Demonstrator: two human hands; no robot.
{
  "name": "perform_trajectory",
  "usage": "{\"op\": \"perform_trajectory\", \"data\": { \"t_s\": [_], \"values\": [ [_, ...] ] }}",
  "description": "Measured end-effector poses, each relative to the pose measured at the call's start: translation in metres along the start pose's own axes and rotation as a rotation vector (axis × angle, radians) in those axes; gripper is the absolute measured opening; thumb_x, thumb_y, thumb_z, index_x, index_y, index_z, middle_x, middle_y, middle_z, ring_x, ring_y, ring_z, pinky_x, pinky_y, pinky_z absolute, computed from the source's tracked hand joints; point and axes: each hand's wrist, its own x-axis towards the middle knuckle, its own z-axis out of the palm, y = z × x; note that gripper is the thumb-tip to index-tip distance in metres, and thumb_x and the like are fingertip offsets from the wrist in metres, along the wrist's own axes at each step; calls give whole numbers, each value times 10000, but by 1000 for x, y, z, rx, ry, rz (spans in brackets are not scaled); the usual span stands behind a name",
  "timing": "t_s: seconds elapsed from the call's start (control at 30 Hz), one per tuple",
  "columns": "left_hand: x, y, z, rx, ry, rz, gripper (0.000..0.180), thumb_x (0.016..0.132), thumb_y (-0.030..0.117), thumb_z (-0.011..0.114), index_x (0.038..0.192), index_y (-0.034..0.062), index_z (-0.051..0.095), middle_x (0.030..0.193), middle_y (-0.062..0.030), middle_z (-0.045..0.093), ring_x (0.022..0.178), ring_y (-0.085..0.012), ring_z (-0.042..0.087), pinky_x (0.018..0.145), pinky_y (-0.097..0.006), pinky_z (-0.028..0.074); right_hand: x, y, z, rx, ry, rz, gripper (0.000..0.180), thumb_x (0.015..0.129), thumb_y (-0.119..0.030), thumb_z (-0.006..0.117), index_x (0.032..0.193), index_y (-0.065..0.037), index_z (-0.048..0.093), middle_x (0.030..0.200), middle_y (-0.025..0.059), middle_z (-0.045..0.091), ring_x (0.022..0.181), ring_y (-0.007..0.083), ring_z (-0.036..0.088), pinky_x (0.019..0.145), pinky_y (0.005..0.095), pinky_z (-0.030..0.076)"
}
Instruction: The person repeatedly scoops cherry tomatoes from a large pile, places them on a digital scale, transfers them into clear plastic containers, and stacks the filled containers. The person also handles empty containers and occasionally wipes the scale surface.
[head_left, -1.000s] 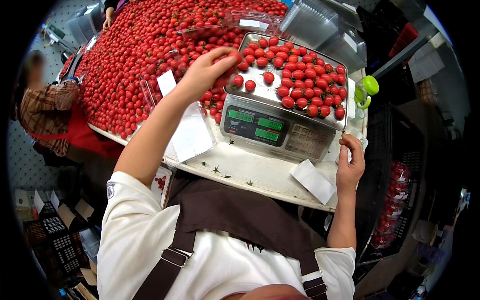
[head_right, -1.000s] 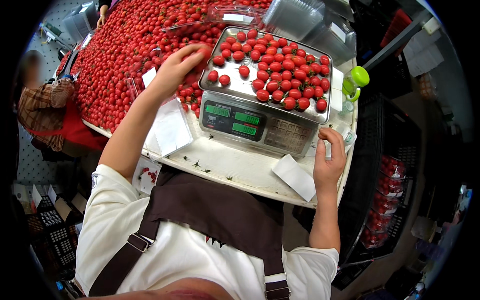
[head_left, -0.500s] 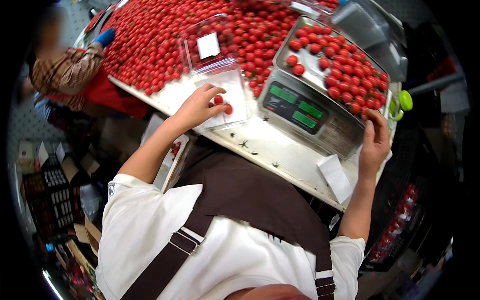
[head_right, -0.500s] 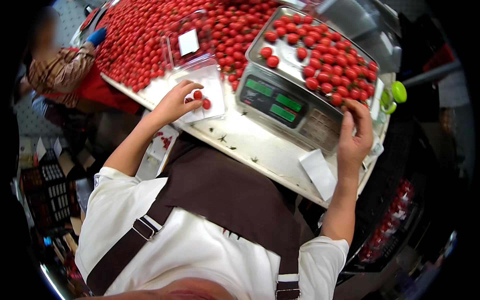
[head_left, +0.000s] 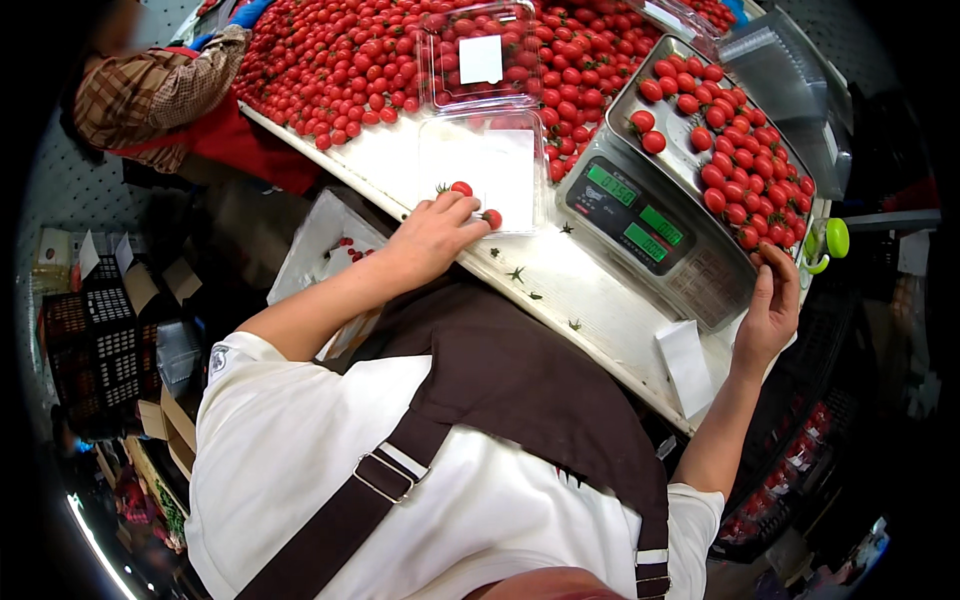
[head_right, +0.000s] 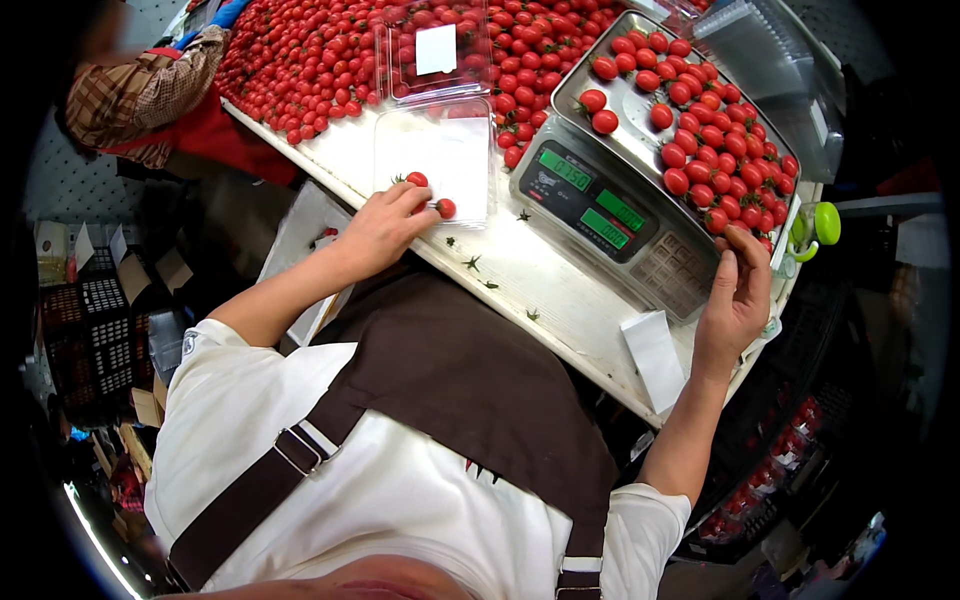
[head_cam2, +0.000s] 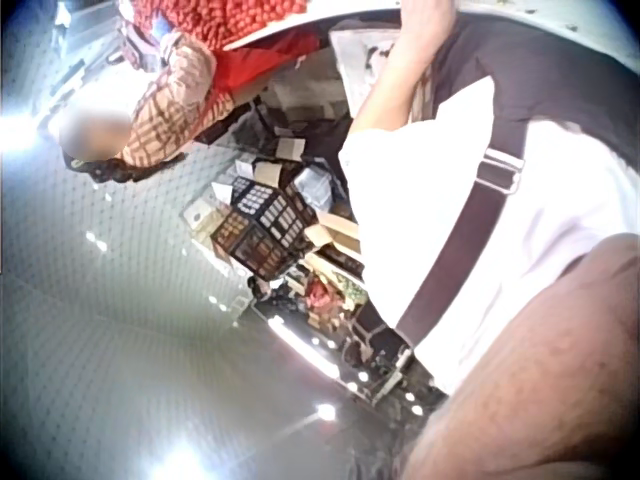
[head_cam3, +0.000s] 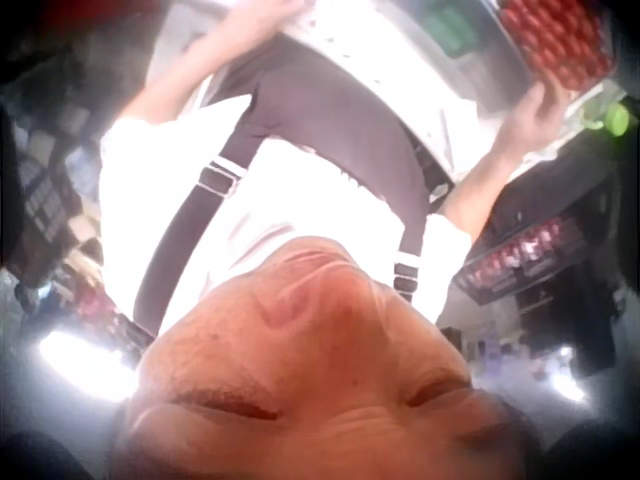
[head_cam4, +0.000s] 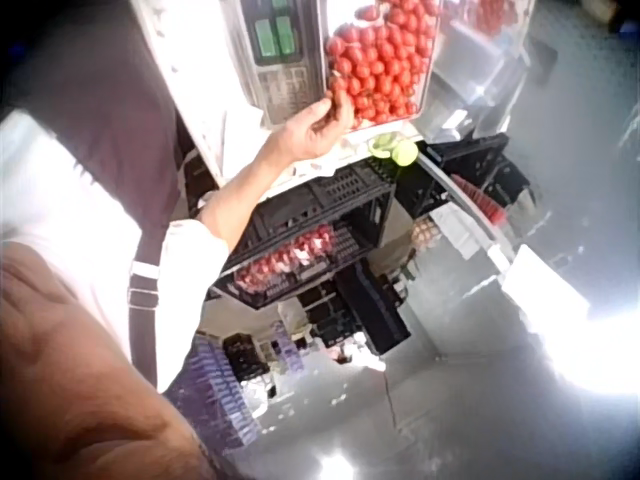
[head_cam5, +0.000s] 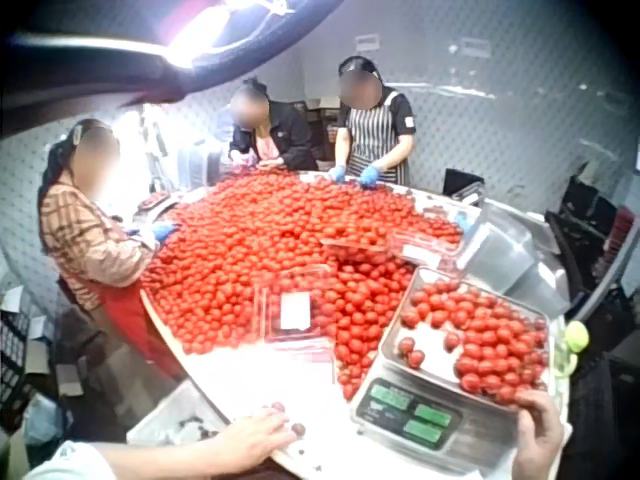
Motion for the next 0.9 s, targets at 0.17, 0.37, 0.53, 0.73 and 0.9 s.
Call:
{"op": "perform_trajectory", "data": {
  "t_s": [0.17,0.37,0.53,0.73,0.9],
  "values": [
    [-15,-11,-28,8,-31,37,329,797,17,628,1115,99,638,1227,-122,574,1184,-340,549,947,-414,504,-3,-3,-5,-37,4,15,233,1015,22,519,1228,34,614,1238,98,621,1095,168,629,1004,303,484],
    [-25,-9,-38,-32,-136,113,293,849,46,594,1129,125,630,1041,-74,542,1057,-265,558,812,-389,476,-9,1,-5,-44,15,11,234,1015,17,524,1231,31,613,1235,101,624,1086,164,634,1006,298,480],
    [0,-17,-14,-44,-178,100,256,869,43,561,1109,122,602,1004,-83,521,1036,-269,559,784,-393,465,-3,-2,1,-16,40,-7,219,1005,33,526,1194,28,637,1207,100,634,1064,157,638,967,283,504],
    [-4,-13,-6,-69,-118,91,329,843,103,677,1158,113,579,1040,-114,522,1040,-300,559,810,-395,481,27,-13,-4,-374,53,-49,245,926,12,631,1171,8,646,1144,136,644,1071,208,636,972,298,475],
    [8,-3,-23,-120,32,94,448,802,193,785,1189,82,588,1154,-137,553,1083,-326,553,896,-425,445,64,32,5,-919,-16,-136,727,882,-432,717,1474,-91,469,1493,263,430,1342,445,442,1120,485,357]
  ]
}}
